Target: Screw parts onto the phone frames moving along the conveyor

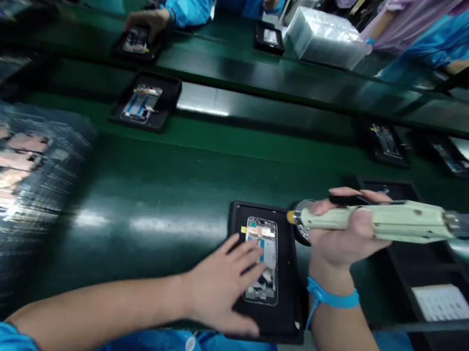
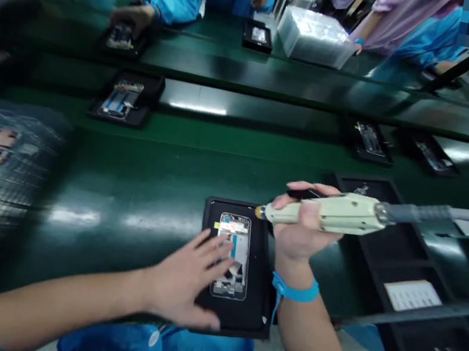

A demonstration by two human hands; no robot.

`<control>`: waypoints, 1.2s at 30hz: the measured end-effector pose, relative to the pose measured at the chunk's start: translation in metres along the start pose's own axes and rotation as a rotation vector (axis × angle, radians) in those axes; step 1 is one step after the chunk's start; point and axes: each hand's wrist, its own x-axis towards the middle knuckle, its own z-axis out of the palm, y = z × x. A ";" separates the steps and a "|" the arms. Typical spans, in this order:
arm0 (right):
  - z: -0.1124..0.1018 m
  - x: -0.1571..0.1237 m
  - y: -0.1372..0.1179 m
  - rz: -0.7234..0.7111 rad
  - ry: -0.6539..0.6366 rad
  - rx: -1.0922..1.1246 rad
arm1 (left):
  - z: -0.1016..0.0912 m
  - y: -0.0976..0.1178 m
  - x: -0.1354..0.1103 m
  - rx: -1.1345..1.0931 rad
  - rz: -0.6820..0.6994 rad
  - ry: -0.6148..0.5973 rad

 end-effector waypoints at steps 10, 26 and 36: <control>-0.028 0.020 0.006 -0.050 0.188 -0.061 | -0.002 -0.070 0.038 0.199 -0.359 0.060; -0.124 0.049 0.010 0.073 -0.151 -0.368 | -0.030 -0.188 0.185 0.324 -0.378 0.433; -0.126 0.054 -0.002 -0.108 -0.313 -0.485 | 0.015 -0.142 0.420 0.228 -0.187 0.153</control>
